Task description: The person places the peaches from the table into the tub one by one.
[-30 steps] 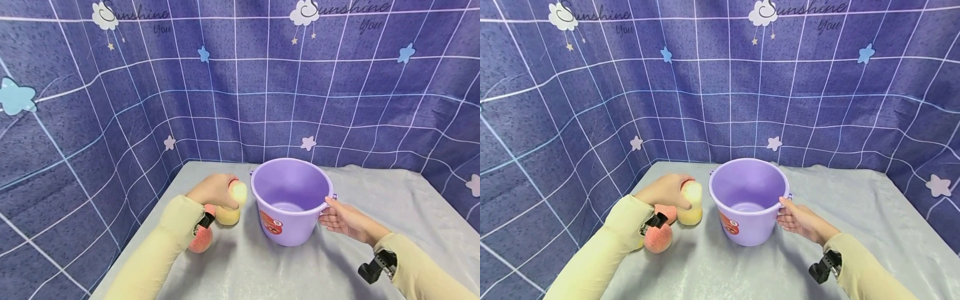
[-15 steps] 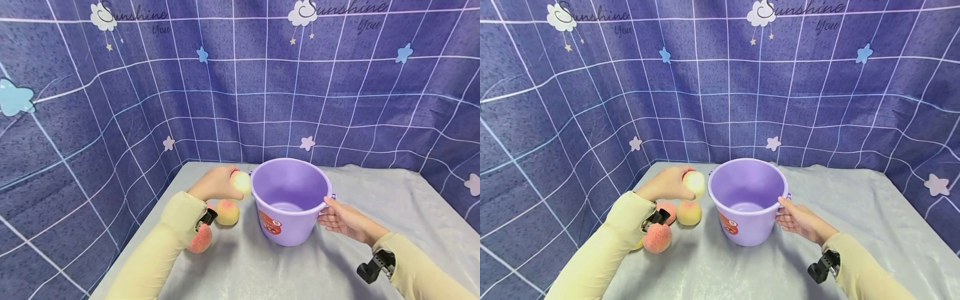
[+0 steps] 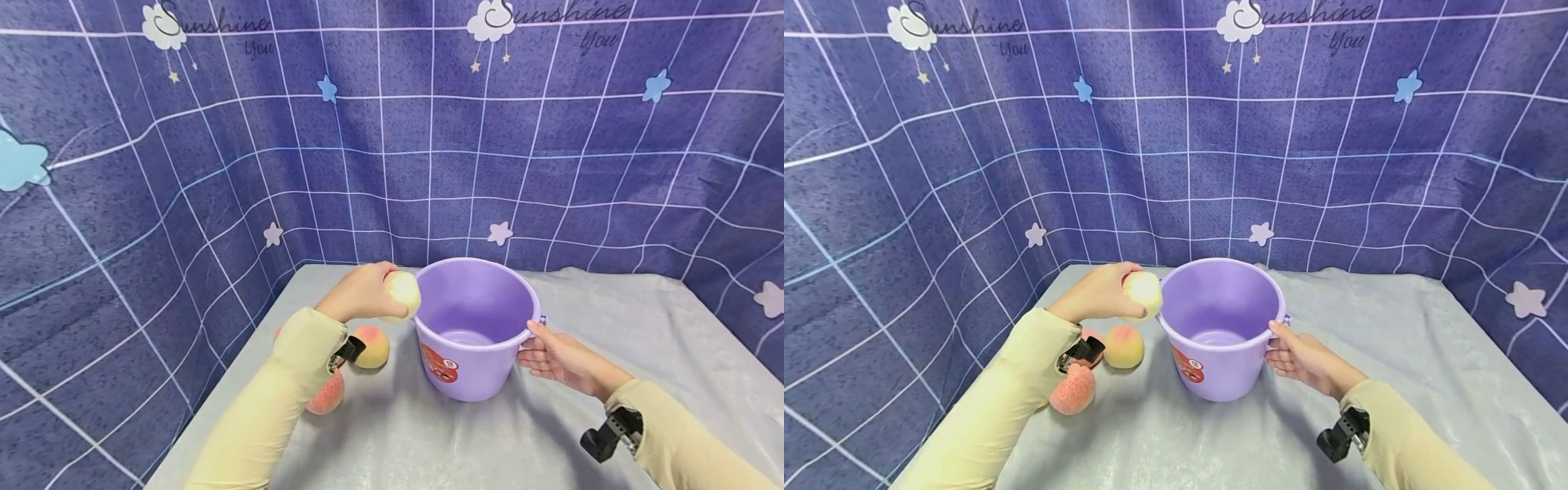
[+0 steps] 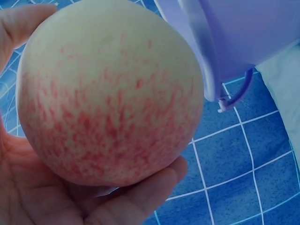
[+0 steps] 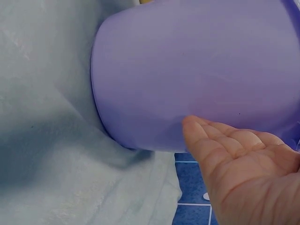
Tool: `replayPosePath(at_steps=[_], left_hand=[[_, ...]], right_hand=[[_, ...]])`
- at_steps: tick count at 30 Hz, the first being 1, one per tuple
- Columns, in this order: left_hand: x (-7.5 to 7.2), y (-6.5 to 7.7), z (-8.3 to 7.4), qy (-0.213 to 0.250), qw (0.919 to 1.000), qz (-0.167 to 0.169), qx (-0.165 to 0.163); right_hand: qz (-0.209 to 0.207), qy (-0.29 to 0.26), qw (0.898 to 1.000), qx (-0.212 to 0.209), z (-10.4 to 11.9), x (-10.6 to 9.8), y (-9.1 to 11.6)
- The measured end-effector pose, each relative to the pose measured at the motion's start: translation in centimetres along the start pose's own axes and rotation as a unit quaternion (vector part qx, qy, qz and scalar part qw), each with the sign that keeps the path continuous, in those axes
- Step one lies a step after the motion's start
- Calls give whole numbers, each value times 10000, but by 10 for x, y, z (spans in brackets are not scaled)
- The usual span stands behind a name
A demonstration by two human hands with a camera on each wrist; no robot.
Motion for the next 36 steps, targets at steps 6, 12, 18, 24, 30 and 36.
replayPosePath(at_steps=[6, 12, 18, 24, 30, 36], left_hand=[[2, -8, -4, 19, 10000, -59, 48], [4, -12, -5, 178, 9998, 8, -83], [3, -18, -10, 95, 9999, -8, -50], [6, -25, -17, 81, 10000, 47, -9], [9, -29, -24, 322, 9994, 30, -81], [12, -36, -32, 478, 9987, -107, -112]], right_hand=[[-105, -44, 9999, 38, -2, -2, 0], [-73, -46, 10000, 44, -1, -1, -1], [-117, -22, 9999, 50, -1, -1, -1], [-241, -27, 9997, 72, -2, -3, -1], [-219, 1, 9997, 67, -1, -3, -2], [-208, 28, 9998, 48, 0, -3, -1]])
Point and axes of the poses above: each hand's wrist, its own y-axis away from the middle knuckle, its own x-axis out of the palm, z = x × y, the point moved 8 cm from there along -y, towards the middle knuckle
